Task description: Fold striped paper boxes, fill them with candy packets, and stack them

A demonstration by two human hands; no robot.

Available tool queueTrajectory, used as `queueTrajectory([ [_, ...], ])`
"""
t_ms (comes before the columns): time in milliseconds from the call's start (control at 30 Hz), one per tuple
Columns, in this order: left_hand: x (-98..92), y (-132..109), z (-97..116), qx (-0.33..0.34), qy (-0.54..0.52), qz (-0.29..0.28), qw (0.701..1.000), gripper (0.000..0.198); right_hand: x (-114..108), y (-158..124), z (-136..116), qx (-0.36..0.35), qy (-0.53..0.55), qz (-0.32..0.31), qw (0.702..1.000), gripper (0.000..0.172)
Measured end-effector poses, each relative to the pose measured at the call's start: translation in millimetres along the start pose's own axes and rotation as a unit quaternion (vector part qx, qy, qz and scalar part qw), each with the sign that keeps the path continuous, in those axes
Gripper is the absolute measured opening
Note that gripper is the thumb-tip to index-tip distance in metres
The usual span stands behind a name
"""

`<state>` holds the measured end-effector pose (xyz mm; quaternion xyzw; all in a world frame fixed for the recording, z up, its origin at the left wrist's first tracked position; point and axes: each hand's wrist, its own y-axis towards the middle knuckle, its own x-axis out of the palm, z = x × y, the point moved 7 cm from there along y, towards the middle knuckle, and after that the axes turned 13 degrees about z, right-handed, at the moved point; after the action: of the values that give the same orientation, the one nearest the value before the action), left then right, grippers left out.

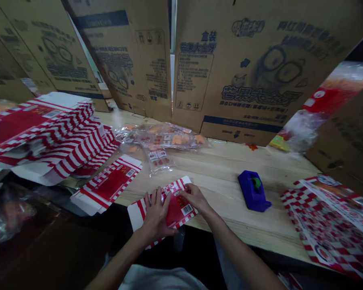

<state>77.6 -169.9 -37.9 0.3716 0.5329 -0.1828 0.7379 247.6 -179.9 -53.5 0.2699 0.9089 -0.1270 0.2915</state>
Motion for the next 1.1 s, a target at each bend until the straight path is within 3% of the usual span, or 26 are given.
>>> queueTrajectory([
  [133,8.7,-4,-5,0.005,0.011,0.016,1.000,0.130,-6,4,-9,-0.048,-0.051,0.056,0.996,0.026],
  [233,15.2,-7,-9,0.002,0.012,0.022,1.000,0.133,-7,9,-7,0.012,0.071,0.028,0.997,0.021],
  [333,14.3,-7,-8,0.001,0.012,0.036,0.999,0.137,-6,13,-8,0.067,0.206,-0.018,0.976,0.022],
  [500,-10.6,0,7,0.017,0.020,0.063,0.998,0.129,-12,2,-22,0.098,0.313,-0.085,0.941,0.031],
  [600,-34.0,6,12,0.026,0.017,0.083,0.996,0.117,-29,-11,-41,0.079,0.390,-0.106,0.911,0.031],
  [667,-50.8,11,9,0.024,0.002,0.097,0.995,0.109,-55,-18,-53,-0.005,0.370,-0.036,0.928,0.028],
  [700,-59.1,13,6,0.018,-0.011,0.104,0.994,0.107,-72,-22,-57,-0.059,0.345,0.040,0.936,0.026],
  [767,-74.4,18,-3,-0.008,-0.046,0.120,0.992,0.107,-105,-38,-57,-0.137,0.308,0.214,0.917,0.028],
  [800,-80.5,21,-7,-0.022,-0.068,0.127,0.989,0.110,-112,-46,-54,-0.149,0.307,0.263,0.902,0.036],
  [833,-85.2,23,-9,-0.037,-0.091,0.132,0.986,0.114,-110,-53,-50,-0.146,0.321,0.267,0.897,0.046],
  [900,-90.1,26,-9,-0.060,-0.136,0.134,0.980,0.121,-84,-60,-45,-0.116,0.377,0.150,0.906,0.061],
  [967,-91.5,28,-2,-0.069,-0.169,0.137,0.974,0.124,-50,-69,-45,-0.077,0.433,0.004,0.898,0.062],
  [1033,-92.1,29,5,-0.079,-0.196,0.148,0.966,0.123,-32,-76,-46,-0.049,0.473,-0.050,0.878,0.054],
  [1100,-91.6,29,9,-0.095,-0.229,0.151,0.957,0.118,-30,-77,-47,-0.041,0.496,-0.046,0.866,0.048],
])
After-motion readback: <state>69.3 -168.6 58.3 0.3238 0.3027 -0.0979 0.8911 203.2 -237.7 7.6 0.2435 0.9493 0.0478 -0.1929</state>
